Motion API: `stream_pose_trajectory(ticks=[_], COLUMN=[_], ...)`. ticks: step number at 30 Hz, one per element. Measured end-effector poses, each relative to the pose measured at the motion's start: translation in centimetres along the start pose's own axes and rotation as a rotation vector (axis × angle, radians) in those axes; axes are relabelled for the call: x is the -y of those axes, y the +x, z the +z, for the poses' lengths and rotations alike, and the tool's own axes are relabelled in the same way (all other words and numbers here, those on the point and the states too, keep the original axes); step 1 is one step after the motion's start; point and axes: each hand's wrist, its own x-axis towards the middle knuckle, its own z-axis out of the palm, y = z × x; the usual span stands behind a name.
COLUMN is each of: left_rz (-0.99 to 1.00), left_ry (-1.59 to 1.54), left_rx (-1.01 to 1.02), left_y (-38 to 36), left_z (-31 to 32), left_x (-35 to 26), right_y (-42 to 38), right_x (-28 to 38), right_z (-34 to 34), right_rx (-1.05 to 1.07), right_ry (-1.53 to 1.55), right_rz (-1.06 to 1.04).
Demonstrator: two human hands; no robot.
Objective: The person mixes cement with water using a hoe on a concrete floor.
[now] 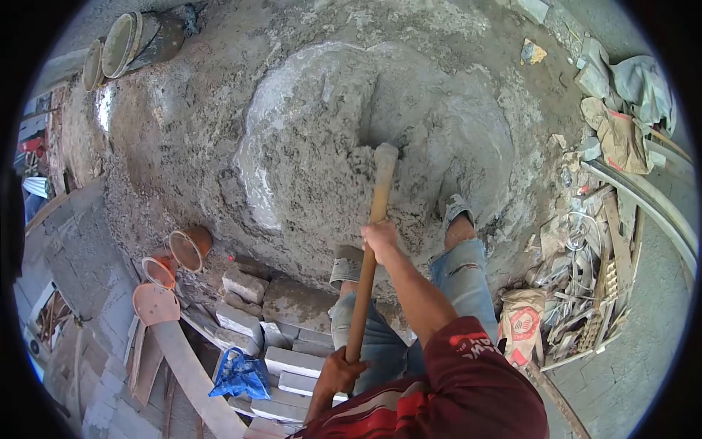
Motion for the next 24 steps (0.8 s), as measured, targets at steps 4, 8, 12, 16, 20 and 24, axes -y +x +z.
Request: stream_pose_trajectory(ticks=[4,8,12,16,20,24], left_rz=[-0.126,0.121,0.493,0.527,0.295,-0.038], left_ry=[0.016,0.100,0.105,0.047,-0.062,-0.075], left_rx=[-0.025,-0.111,-0.256,-0.218,-0.154,-0.156], left_y=[-3.2,3.5,15.9,19.1,13.5,5.2], left_z=[2.1,1.5,-3.3,-8.0,-7.2,-3.1], left_x=[-0.6,-6.2,-17.2,-21.1,-9.7,-0.7], right_y=[-6.7,-7.3,-0.8,5.1,9.0,3.9], right_x=[2.3,14.1,29.1,33.5,17.7,4.3], right_z=[-2.3,-3.5,-2.6,1.6,7.5,7.7], right_rx=[0.062,0.099,0.038,-0.051,-0.002,0.068], right_ry=[0.038,0.106,0.058,-0.013,-0.195,-0.252], right_rz=[-0.079,-0.367,-0.741,-0.714,-0.369,-0.165])
